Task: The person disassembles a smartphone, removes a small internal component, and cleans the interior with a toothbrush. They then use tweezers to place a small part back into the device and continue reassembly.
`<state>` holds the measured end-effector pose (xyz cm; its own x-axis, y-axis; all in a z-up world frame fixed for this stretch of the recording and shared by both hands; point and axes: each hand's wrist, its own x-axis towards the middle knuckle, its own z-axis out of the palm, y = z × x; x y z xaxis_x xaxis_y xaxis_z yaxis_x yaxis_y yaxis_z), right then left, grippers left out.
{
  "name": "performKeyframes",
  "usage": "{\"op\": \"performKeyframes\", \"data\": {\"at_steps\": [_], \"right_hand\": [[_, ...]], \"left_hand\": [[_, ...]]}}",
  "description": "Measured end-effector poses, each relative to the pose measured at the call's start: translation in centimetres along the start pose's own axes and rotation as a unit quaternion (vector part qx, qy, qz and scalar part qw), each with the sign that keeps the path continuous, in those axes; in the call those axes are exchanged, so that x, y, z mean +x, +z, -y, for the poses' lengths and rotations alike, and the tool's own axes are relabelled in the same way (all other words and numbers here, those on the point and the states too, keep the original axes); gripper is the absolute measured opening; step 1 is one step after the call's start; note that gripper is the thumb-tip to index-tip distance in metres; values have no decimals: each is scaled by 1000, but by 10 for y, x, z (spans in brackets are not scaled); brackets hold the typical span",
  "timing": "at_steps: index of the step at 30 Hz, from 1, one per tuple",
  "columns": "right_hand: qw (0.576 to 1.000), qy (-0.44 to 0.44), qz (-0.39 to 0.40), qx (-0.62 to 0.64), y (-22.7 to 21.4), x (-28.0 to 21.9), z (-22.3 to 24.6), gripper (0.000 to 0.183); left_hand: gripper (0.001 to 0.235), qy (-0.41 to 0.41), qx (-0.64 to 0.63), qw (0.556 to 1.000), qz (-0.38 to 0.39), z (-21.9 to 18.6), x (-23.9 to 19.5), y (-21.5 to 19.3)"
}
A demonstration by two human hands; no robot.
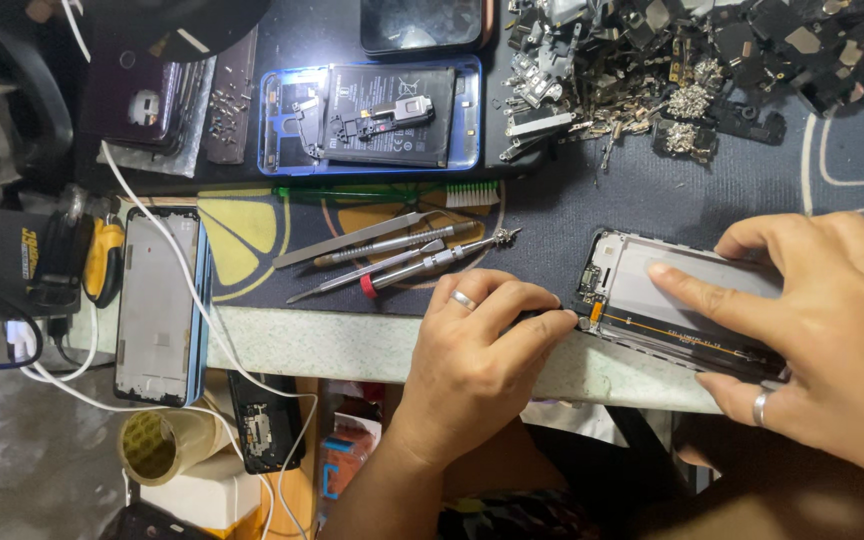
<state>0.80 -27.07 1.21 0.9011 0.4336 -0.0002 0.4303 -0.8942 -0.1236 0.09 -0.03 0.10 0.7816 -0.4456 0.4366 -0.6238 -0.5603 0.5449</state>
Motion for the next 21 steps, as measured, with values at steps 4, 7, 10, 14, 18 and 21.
{"op": "performKeyframes", "data": {"at_steps": [4, 7, 10, 14, 18, 21], "right_hand": [[1000, 6, 9, 4, -1, 0, 1, 87], [1000, 8, 10, 2, -1, 0, 2, 87], [1000, 11, 5, 0, -1, 0, 2, 87], [1000, 11, 0, -3, -2, 0, 4, 87], [1000, 12, 3, -6, -3, 0, 4, 88], [1000, 9, -1, -1, -3, 0, 4, 87]], "left_hand": [[22, 0, 1, 1000, -2, 0, 0, 1], [21, 1, 0, 1000, -3, 0, 0, 1], [21, 1, -1, 1000, -3, 0, 0, 2], [21, 3, -2, 1000, -3, 0, 0, 1], [21, 5, -2, 1000, -5, 0, 1, 1], [19, 0, -3, 1000, -5, -1, 1, 1]]}}
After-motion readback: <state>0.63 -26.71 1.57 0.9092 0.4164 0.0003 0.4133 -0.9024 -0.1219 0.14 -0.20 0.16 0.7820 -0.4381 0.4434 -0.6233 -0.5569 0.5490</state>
